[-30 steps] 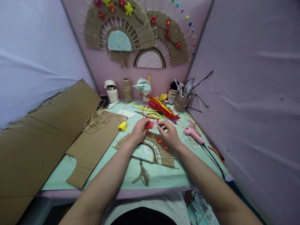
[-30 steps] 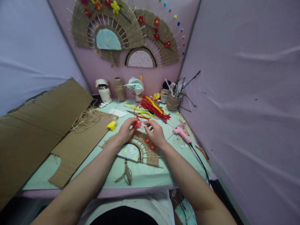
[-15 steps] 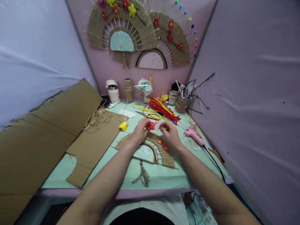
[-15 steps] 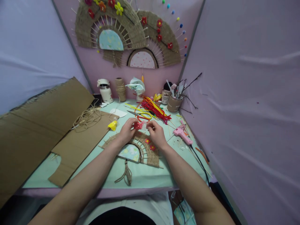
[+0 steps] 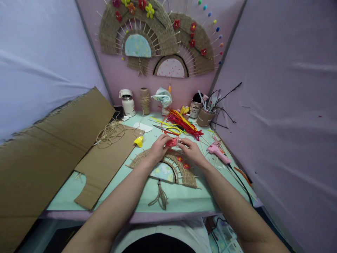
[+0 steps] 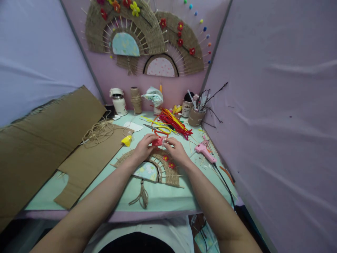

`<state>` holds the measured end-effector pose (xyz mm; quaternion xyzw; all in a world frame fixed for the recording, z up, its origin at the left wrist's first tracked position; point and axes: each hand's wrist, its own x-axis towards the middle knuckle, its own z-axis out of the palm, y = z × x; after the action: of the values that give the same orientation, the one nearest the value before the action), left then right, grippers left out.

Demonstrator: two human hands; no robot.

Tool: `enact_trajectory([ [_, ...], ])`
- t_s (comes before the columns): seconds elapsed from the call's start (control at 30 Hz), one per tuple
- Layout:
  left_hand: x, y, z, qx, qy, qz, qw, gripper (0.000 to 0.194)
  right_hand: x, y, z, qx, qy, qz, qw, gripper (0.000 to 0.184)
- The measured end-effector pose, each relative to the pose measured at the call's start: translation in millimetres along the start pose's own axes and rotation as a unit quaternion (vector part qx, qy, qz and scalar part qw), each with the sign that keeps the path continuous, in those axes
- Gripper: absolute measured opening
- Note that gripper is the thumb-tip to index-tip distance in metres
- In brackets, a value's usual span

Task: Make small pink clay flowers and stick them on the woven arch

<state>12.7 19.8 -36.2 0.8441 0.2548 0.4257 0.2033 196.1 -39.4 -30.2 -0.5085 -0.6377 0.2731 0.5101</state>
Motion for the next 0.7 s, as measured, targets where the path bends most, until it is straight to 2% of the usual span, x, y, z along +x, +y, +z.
enact_trajectory([
  [0.13, -0.2, 0.3, 1.9, -0.005, 0.001, -0.004, 1.000, 0.029, 1.7, 4.2, -3.6, 0.039, -0.004, -0.014, 0.999, 0.020],
  [0.23, -0.7, 2.7, 4.0, 0.006, -0.016, -0.022, 1.000, 0.026, 2.5, 5.9, -3.7, 0.050, 0.008, 0.001, 0.999, 0.015],
  [0.33, -1.1, 5.8, 4.9, 0.012, -0.020, -0.035, 0.999, 0.025, 2.3, 4.3, -2.2, 0.043, 0.024, 0.024, 0.999, 0.015],
  [0.47, -0.7, 8.6, 3.9, 0.001, 0.001, -0.025, 1.000, 0.023, 1.7, 0.9, -1.3, 0.012, 0.032, -0.005, 0.999, 0.014],
  [0.7, -1.7, 7.9, 5.1, 0.009, 0.011, -0.013, 1.000, 0.023, -0.1, -1.3, -1.3, 0.014, -0.017, -0.019, 1.000, 0.011],
])
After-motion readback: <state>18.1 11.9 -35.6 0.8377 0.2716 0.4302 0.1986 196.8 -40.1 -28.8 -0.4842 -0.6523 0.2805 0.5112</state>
